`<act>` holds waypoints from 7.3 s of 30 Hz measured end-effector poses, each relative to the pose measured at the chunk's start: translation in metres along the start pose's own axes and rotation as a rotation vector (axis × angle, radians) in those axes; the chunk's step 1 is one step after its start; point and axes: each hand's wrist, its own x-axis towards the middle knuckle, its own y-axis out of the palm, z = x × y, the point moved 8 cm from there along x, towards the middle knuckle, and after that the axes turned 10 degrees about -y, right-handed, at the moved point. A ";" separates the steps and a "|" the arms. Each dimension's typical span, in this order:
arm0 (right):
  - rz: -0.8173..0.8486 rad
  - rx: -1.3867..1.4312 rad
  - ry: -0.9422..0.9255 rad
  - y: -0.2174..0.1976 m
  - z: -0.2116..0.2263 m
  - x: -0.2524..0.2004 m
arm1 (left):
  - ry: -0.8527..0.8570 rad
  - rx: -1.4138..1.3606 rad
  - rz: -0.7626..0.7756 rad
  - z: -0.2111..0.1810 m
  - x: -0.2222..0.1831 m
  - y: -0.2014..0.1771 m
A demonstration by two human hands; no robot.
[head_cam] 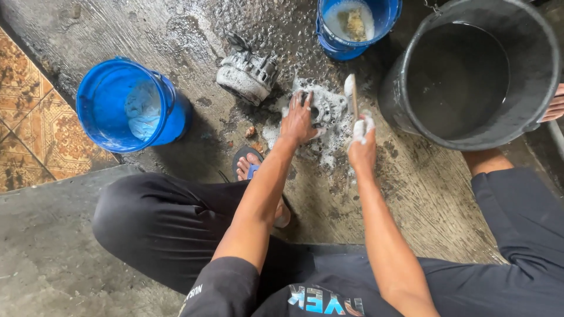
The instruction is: Scrubbing and rinsing an alternator housing to remove dirt and grease using a brush and soapy water.
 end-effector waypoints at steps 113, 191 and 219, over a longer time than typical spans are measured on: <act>-0.341 -0.033 -0.836 -0.104 0.154 0.012 | 0.028 0.241 0.266 0.004 0.005 0.003; -0.208 -0.548 -0.308 0.067 -0.058 -0.018 | 0.047 -0.163 0.186 0.032 0.037 0.050; -0.303 -0.418 -0.268 0.075 -0.023 0.009 | 0.048 -0.139 0.174 0.030 0.044 0.055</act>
